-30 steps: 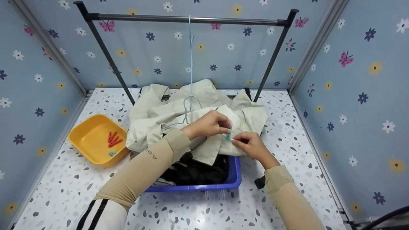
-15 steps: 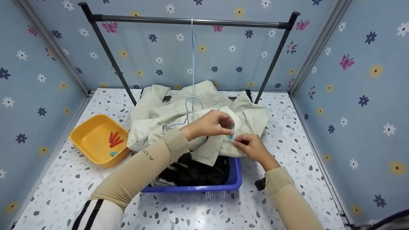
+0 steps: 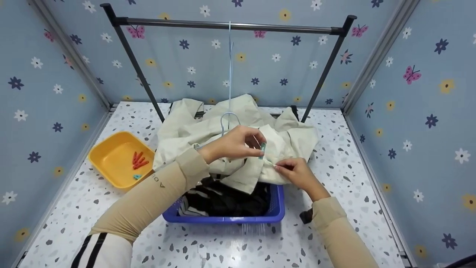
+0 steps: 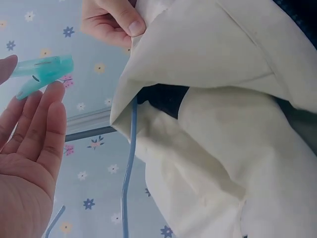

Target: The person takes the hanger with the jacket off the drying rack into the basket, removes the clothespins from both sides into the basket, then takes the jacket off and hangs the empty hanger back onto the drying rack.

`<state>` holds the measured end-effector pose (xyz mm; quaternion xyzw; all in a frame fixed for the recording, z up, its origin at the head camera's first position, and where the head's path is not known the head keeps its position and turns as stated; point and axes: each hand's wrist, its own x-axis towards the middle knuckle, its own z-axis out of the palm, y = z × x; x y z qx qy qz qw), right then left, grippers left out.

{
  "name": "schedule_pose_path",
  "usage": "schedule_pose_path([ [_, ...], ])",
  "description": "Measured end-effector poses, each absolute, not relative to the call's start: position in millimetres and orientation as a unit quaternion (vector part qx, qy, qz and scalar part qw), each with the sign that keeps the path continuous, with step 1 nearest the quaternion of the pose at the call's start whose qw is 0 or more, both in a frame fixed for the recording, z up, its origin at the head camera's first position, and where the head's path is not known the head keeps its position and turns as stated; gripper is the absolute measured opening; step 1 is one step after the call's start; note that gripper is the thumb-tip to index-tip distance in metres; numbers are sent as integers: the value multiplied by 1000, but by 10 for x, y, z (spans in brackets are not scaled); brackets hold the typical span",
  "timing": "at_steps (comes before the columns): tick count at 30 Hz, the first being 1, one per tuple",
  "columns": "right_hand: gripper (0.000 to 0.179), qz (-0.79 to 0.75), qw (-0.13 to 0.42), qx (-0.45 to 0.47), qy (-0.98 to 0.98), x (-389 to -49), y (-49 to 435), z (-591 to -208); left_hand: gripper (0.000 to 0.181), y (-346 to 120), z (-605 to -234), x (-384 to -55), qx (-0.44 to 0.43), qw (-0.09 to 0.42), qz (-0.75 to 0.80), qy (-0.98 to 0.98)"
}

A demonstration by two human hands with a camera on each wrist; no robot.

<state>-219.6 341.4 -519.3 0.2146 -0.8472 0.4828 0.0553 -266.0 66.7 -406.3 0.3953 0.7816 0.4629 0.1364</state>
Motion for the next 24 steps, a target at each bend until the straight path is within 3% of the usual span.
schedule_pose_path([
  [24, 7, 505, 63, 206, -836, -2193, 3412, -5240, 28, -184, -4002, -2700, 363, 103, 499, 780],
])
